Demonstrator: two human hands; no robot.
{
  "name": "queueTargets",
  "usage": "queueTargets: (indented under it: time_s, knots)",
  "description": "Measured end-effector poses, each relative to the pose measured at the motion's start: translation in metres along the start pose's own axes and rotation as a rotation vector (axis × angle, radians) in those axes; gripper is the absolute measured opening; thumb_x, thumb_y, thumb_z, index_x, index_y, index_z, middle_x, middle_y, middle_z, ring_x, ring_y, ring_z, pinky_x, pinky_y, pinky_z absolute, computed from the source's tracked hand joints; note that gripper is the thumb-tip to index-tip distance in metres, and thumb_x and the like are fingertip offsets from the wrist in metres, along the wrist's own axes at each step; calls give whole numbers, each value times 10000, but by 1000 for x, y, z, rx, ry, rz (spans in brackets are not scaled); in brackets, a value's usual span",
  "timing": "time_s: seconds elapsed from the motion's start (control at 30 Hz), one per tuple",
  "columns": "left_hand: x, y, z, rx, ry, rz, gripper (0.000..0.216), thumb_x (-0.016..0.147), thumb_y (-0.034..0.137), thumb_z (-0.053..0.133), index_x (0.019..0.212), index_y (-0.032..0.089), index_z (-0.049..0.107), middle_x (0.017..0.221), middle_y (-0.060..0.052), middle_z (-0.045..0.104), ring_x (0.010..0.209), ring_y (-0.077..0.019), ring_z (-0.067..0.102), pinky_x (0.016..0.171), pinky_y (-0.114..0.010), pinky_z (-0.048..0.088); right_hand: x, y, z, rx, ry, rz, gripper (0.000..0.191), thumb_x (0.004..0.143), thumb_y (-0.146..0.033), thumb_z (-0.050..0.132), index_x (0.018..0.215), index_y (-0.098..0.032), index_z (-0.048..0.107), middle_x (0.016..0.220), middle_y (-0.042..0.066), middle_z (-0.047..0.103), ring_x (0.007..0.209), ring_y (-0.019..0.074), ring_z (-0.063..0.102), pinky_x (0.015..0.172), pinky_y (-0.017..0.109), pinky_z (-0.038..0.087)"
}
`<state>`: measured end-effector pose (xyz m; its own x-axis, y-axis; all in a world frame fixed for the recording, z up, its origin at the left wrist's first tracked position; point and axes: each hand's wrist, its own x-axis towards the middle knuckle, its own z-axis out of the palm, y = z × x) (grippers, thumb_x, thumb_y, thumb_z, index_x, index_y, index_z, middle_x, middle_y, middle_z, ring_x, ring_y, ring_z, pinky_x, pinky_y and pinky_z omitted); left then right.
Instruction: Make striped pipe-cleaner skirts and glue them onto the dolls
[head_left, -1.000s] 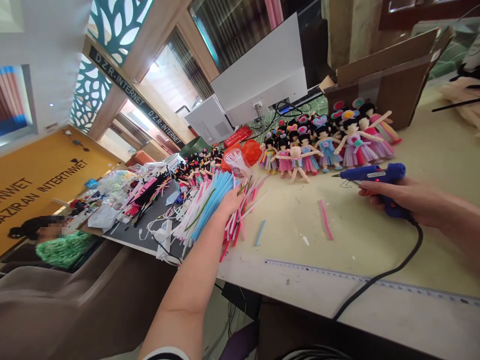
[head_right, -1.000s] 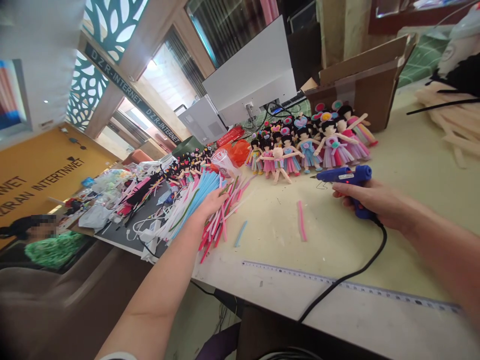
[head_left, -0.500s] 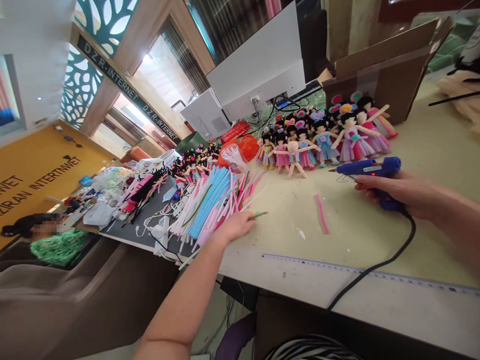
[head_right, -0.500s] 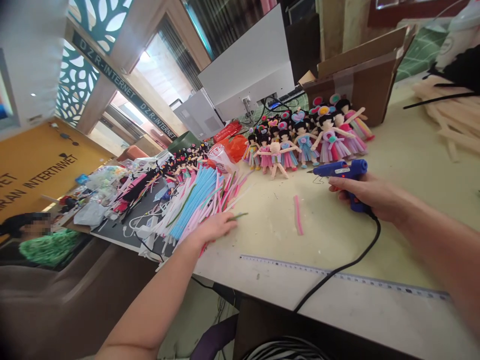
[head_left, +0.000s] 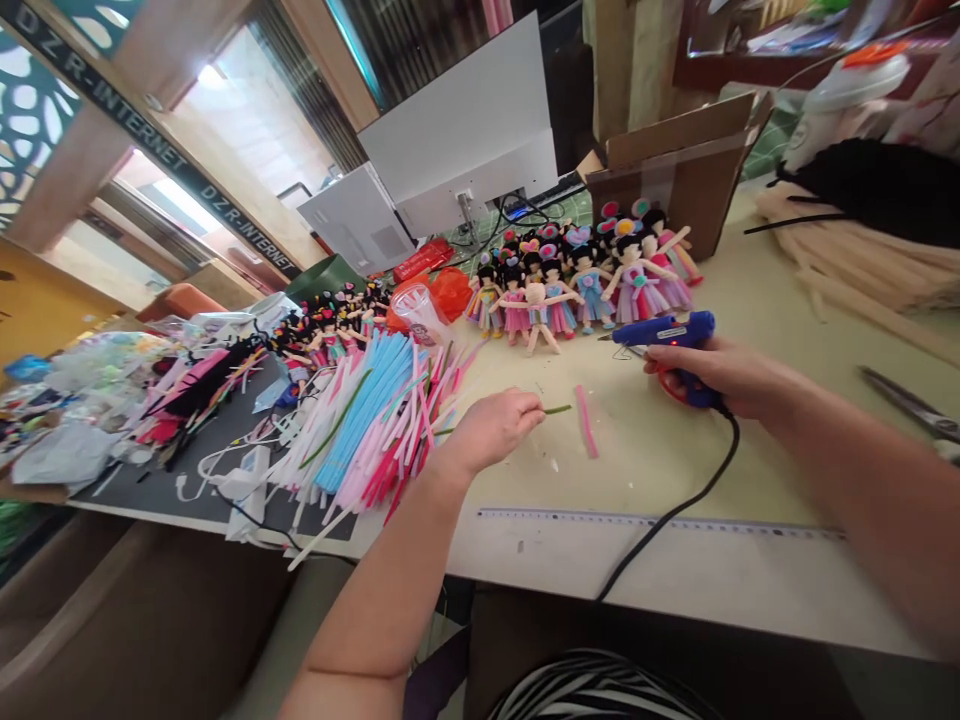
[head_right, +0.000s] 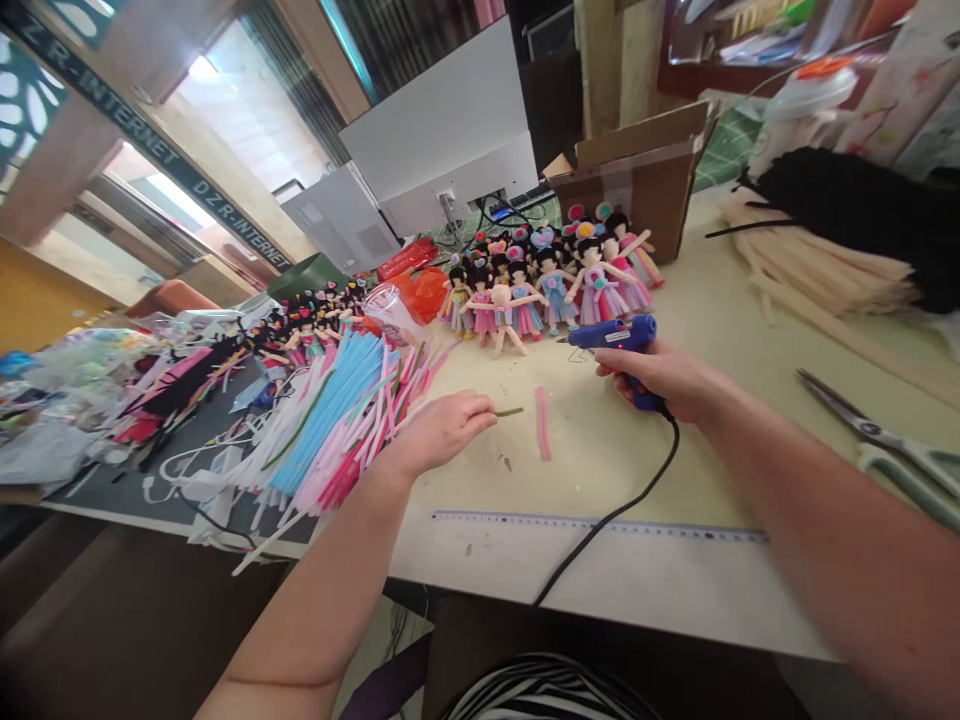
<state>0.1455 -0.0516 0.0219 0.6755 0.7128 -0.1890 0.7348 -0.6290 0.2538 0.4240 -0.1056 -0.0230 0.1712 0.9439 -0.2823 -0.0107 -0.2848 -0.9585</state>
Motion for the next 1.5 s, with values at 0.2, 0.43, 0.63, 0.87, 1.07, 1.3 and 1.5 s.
queueTargets:
  time_s: [0.2,0.43,0.63,0.87,1.07,1.3,1.5]
  knots:
    - [17,8,18,113,-106,23,263,929,234,484,990,209,739,993,-70,653,974,-222,628,817,-295,464,-6,-6,-8,-70,-116,-27,402,699,-551,773,801,-204,598,539,-26,532,501,109,437,466,246,344]
    - [26,8,17,56,-75,83,229,891,175,529,929,216,751,953,-54,665,917,-205,636,807,-292,471,-2,-1,-8,-135,-138,-25,366,707,-540,760,711,-195,638,600,-4,555,565,127,478,505,258,375]
    - [30,-1,23,-39,0,132,241,918,169,507,968,221,736,951,-45,673,910,-192,643,826,-291,485,4,7,-8,-169,-161,3,506,684,-689,709,777,-191,702,707,38,634,604,146,523,529,277,416]
    - [28,-12,27,-140,38,147,279,935,177,491,1081,234,722,999,-45,668,947,-183,645,861,-289,496,7,13,-9,-183,-158,28,496,711,-681,711,809,-195,715,776,40,658,624,138,531,514,256,423]
    - [26,-12,29,-219,49,186,392,917,146,476,1231,274,673,1055,-35,688,999,-181,643,913,-291,494,8,17,-10,-245,-145,6,468,739,-666,700,838,-210,737,715,31,646,623,154,540,526,265,431]
    - [29,-10,29,-483,92,138,222,916,250,544,1014,231,743,972,-35,727,909,-181,652,863,-297,497,3,12,-12,-262,-168,-1,419,717,-634,725,846,-237,757,769,42,680,610,151,534,491,266,416]
    - [30,-8,28,-515,127,83,166,866,215,550,810,200,706,838,-25,675,807,-164,624,776,-273,474,-1,4,-5,-259,-206,18,403,701,-624,741,751,-225,730,665,30,652,594,159,579,538,281,480]
